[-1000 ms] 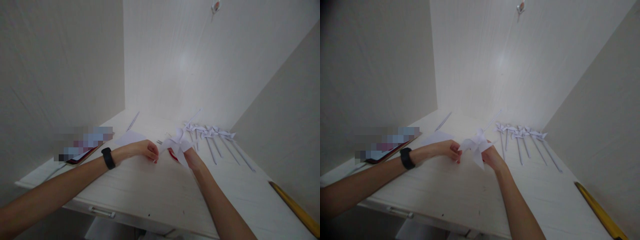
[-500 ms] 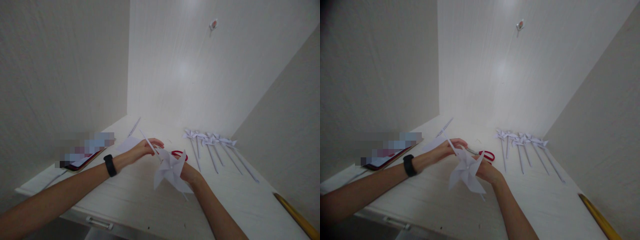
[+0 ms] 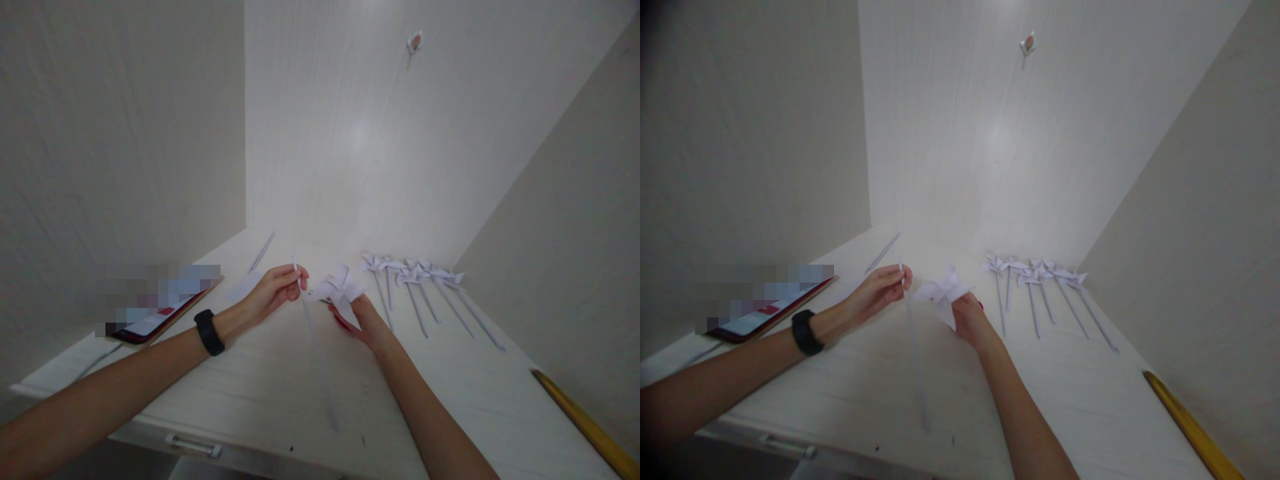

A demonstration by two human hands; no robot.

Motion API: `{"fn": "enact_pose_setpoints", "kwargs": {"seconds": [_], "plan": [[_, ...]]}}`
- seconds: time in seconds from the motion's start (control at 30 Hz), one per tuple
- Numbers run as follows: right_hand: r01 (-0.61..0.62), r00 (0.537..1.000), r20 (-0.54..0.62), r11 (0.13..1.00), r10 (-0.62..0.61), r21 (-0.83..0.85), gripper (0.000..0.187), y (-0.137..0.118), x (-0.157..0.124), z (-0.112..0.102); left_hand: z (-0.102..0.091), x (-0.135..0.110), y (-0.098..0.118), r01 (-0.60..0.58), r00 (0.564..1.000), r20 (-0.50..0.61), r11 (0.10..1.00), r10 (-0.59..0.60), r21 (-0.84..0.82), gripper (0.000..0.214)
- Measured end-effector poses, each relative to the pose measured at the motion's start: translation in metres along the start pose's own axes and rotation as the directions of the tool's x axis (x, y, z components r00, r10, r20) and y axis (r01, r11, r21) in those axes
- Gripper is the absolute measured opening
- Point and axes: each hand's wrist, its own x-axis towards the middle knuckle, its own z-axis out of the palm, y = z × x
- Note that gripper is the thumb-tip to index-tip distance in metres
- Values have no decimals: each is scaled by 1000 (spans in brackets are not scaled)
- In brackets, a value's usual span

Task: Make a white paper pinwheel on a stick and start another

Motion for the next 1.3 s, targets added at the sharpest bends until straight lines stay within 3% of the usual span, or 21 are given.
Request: {"fn": "enact_pose_setpoints", "kwargs": {"seconds": [0.2,0.37,0.53,0.67,0.87,1.03,1.3], "plan": [[-130,991,19,943,130,306,24,7,2,-1,-1,0,-16,127,990,48,990,-130,54,20],[-98,992,112,908,56,408,23,18,4,2,0,-1,-19,124,991,34,990,-127,69,16],[-133,991,57,898,120,419,24,12,2,5,-1,-1,-22,121,991,61,992,-123,32,16],[-181,981,127,910,143,373,23,12,-1,9,-1,0,-23,173,982,89,983,-168,-55,18],[-196,973,180,930,144,311,26,15,-2,13,-2,0,-23,298,951,124,949,-284,-103,16],[-175,974,189,939,123,294,31,16,-1,11,-4,1,-25,308,947,133,944,-293,-118,15],[-142,977,190,956,95,256,24,21,0,8,1,-1,-21,336,940,118,924,-319,-182,12]]}}
